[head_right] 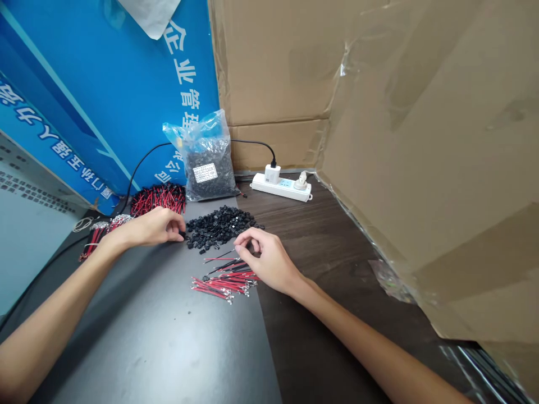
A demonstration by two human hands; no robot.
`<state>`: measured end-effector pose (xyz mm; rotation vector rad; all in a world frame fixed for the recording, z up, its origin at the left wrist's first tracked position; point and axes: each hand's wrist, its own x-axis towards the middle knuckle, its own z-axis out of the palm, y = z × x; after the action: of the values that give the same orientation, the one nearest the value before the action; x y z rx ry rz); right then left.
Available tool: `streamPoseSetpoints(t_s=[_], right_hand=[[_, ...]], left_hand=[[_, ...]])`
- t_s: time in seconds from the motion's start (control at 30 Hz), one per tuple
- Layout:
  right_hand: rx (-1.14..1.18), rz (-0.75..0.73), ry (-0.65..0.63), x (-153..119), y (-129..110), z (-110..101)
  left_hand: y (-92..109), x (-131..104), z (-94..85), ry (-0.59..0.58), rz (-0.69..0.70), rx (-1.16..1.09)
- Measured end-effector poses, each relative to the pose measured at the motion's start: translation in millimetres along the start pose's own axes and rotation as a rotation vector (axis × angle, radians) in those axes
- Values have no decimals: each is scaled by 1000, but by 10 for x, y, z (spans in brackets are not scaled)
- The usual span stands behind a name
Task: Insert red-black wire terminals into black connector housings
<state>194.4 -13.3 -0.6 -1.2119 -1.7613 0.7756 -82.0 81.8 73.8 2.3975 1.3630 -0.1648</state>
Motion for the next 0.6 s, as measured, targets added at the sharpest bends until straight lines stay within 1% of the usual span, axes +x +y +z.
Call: streamPoseSetpoints(t_s=[0.1, 0.2, 0.3, 0.43, 0.6], right_hand=[[-51, -54, -40, -2, -8, -13], [-108, -165, -85, -16, -8, -18], [-163, -254, -90, -39, -4, -19], [-194, -281, -103, -64, -12, -19], [-228, -266, -166, -78, -24, -6]], left_hand=[[16, 8, 10, 22, 3, 17], [37, 2, 15, 47, 4, 41], [43, -8, 14, 66, -15, 51], [35, -14, 15, 46, -18, 17], [86, 6, 45, 53, -4, -49]])
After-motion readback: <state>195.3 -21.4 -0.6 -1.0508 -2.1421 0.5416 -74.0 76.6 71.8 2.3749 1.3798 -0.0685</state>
